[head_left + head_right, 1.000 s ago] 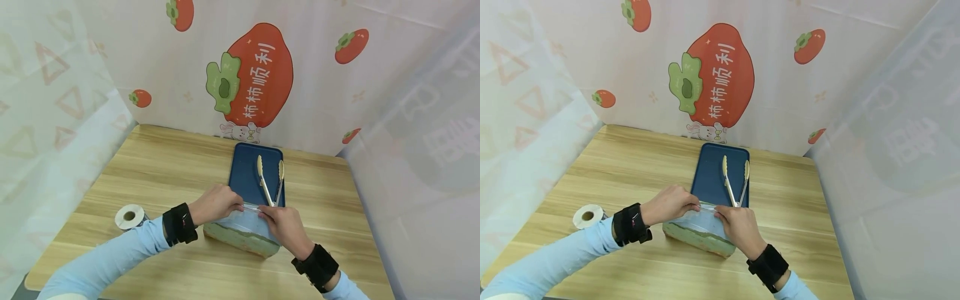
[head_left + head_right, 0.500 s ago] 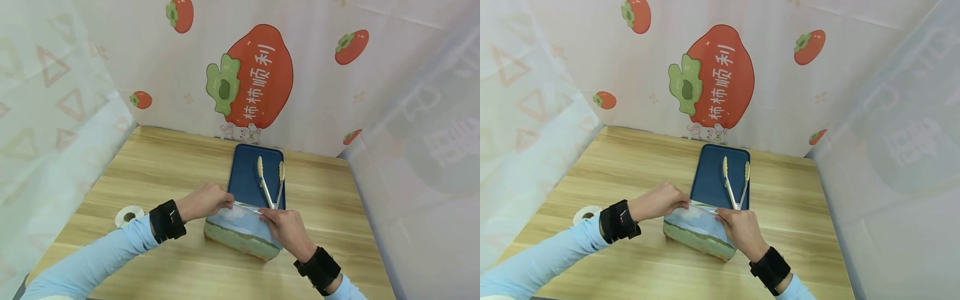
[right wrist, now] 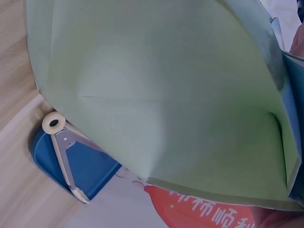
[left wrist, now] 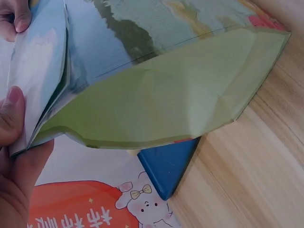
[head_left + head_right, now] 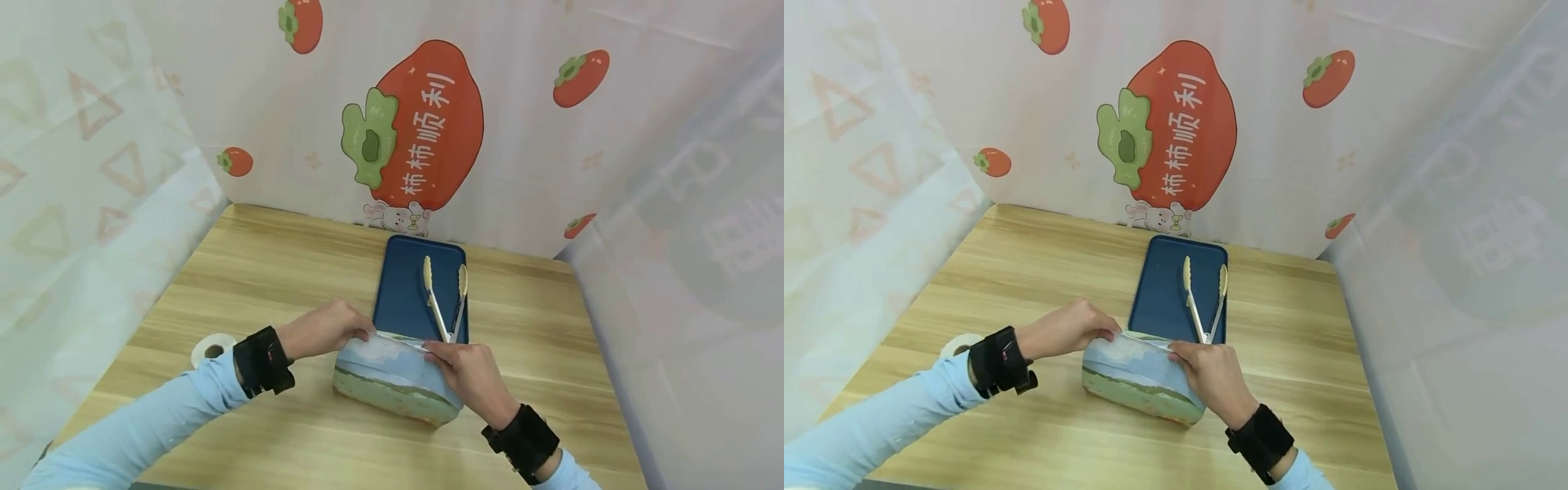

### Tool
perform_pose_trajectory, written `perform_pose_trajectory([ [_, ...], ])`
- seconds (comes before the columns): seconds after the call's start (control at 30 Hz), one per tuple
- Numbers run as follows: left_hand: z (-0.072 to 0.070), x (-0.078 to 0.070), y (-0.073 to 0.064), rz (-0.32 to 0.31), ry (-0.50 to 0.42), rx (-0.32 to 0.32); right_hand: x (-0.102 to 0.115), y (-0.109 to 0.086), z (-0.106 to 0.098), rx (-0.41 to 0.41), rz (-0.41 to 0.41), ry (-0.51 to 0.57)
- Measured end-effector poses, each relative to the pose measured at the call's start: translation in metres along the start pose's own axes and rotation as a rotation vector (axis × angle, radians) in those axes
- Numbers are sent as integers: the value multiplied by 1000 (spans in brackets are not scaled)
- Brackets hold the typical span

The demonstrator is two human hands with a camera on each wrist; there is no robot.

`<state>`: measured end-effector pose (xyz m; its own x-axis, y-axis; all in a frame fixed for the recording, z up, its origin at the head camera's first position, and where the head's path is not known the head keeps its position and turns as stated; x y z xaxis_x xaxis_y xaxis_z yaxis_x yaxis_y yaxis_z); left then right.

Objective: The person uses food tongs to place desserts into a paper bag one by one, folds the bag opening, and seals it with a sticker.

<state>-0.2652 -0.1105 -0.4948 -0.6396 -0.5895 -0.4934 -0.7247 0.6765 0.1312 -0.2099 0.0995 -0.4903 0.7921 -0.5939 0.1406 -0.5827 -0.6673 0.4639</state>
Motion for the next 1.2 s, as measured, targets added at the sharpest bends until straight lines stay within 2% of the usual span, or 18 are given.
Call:
perform_pose_trajectory([
  [0.17, -6, 5, -5, -31, -18, -52, -11, -15, -12, -14, 79, -26],
  [0.27, -9, 7, -9, -55, -18, -65, -14, -22, -16, -27, 65, -72],
  [0.37, -9, 6, -14, -49, -17, -67, -11, -27, -15, -41, -9, -108],
  [0.63, -4, 2, -19, -32, -9, -92, -8, -36, -13, -171, -237, -155],
  [0.77, -3, 1, -19, -35, -3, -95, -10, -38, -13, -204, -274, -136],
  [0.87, -2, 1, -19, -52, -25, -75, -17, -42, -14, -202, -196, -23],
  [1.03, -3, 1, -23, -77, -75, -51, -31, -52, -16, -201, 54, 239],
  [1.2, -3, 3, -28, -114, -83, -37, -38, -64, -17, -201, 233, 334],
])
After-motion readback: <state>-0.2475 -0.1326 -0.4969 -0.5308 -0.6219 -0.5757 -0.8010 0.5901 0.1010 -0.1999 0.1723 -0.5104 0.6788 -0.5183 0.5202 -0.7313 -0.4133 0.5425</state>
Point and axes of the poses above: each hand's wrist, its own y-axis towards the middle knuckle, its own z-axis out of the palm, x = y × z, the point moved 6 cm from there along y, towards the middle knuckle, and after that the axes turned 14 degrees about -z, right-handed, at the moved point
